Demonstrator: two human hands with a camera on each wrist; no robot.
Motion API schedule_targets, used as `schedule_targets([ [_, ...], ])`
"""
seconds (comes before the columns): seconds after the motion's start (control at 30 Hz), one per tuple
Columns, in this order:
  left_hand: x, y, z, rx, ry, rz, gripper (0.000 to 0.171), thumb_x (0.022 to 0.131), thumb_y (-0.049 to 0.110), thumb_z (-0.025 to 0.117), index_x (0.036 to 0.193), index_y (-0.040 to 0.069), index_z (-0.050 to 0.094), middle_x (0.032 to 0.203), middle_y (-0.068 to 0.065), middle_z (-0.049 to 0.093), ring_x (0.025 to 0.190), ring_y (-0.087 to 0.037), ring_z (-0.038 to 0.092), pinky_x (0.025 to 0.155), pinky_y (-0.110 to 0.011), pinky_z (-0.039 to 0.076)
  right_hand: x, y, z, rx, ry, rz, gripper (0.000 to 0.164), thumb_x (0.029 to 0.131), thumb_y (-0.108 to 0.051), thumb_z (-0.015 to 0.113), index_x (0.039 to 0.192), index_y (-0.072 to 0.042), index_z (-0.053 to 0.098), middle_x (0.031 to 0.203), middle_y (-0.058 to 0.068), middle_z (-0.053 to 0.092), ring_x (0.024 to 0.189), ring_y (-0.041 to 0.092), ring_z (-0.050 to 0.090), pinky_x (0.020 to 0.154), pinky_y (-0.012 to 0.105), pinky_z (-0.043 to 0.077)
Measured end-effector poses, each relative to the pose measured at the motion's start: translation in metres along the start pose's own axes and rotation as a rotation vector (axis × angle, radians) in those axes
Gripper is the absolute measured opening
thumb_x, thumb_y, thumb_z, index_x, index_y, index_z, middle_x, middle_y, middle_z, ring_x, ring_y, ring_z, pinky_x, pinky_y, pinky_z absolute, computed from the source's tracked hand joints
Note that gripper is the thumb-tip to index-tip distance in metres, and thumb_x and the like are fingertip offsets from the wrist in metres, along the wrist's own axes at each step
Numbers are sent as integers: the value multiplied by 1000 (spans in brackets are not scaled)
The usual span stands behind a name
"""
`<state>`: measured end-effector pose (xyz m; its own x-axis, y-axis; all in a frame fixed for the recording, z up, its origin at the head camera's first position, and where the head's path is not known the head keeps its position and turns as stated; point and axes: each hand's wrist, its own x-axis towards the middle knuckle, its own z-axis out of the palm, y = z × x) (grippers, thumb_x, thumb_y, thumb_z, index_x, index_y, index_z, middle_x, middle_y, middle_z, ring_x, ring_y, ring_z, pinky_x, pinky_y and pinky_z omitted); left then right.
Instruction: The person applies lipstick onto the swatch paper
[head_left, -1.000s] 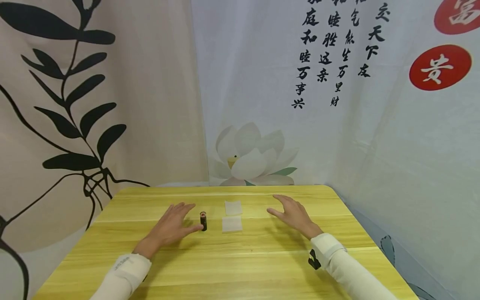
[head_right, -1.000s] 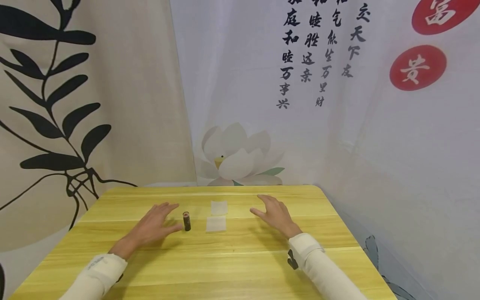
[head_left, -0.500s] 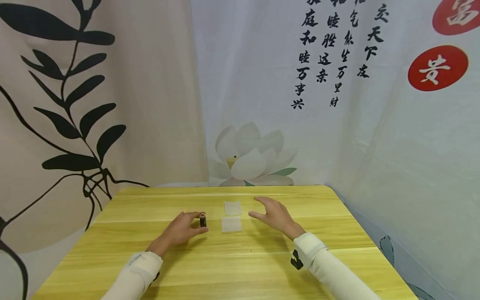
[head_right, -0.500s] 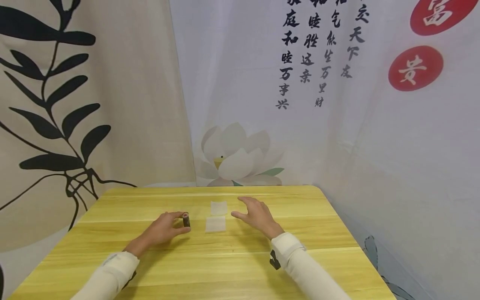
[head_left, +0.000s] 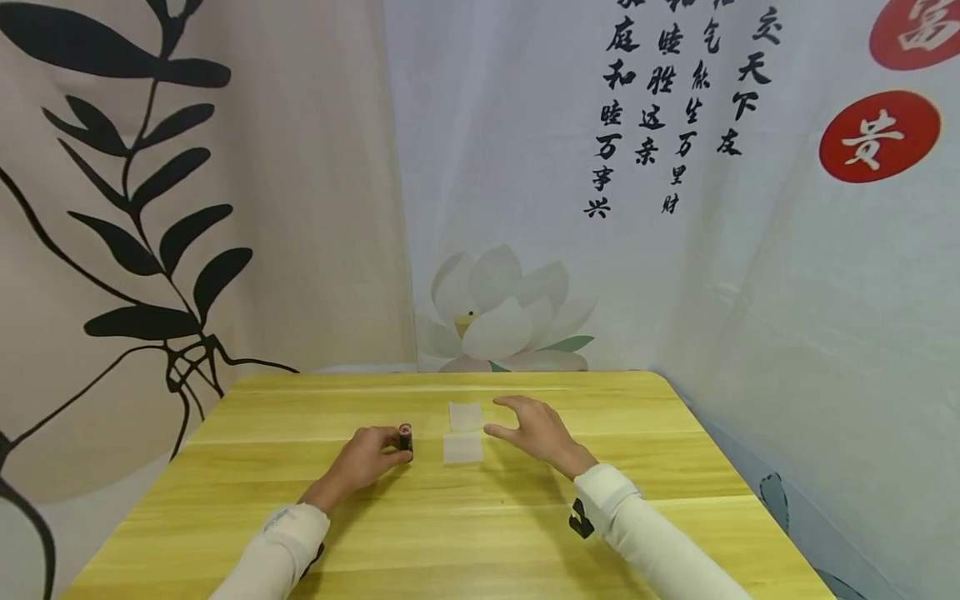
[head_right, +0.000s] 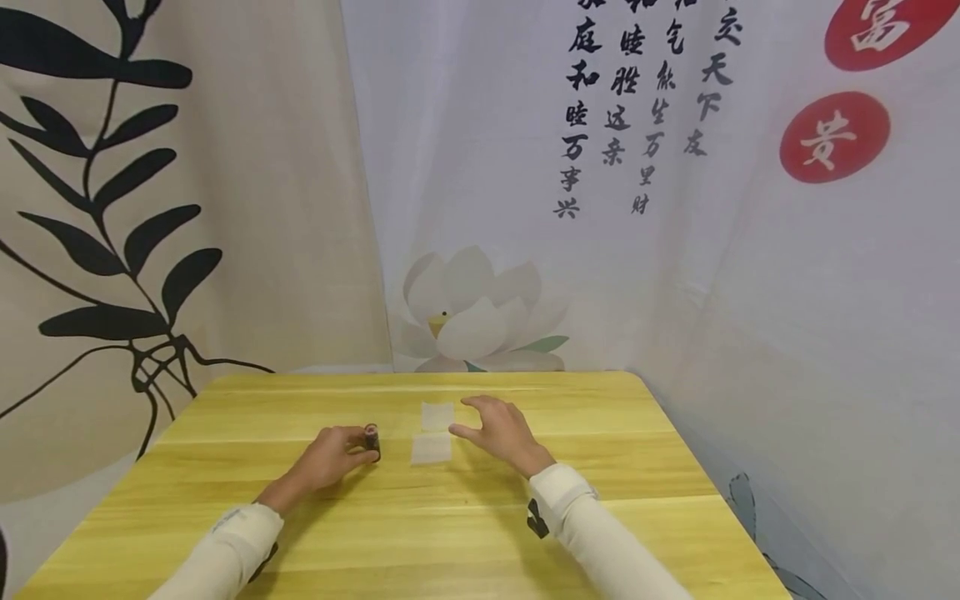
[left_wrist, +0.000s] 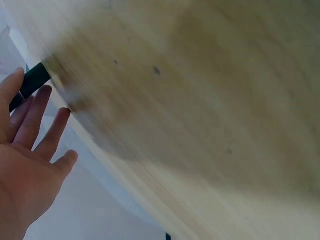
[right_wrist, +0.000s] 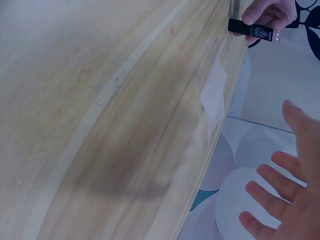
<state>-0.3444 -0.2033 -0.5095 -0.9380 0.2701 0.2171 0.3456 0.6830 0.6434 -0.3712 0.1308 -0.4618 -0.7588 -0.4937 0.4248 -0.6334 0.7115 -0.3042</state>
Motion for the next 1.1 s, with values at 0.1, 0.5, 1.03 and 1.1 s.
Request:
schedule_targets([
  [0.1,1,0,0,-35,10,1,9,94,11,78,103,11,77,104,-5,77,108,-31,72,94,-51,56,0,0,1,2,-18,7,57,96,-45,74,139,-9,65,135,11,68,105,27,73,90,45,59],
  [0.5,9,24,-2,-64,87,-15,20,92,13,81,111,15,77,112,-1,75,118,-31,66,100,-54,52,9,-9,5,59,-43,17,54,98,-48,71,140,-14,66,130,7,71,86,20,74,80,40,60],
  [1.03,16,73,3,26,128,161,21,90,18,83,110,16,79,109,4,71,103,-20,69,92,-49,57,25,-38,5,170,-47,1,40,100,-50,66,126,-20,72,105,-5,77,87,9,71,73,28,57],
  [1.1,15,75,4,47,138,167,21,89,19,84,110,17,79,109,4,71,102,-19,69,91,-47,57,25,-40,6,178,-46,-7,32,101,-48,67,116,-21,74,99,-6,77,83,6,70,69,25,55],
])
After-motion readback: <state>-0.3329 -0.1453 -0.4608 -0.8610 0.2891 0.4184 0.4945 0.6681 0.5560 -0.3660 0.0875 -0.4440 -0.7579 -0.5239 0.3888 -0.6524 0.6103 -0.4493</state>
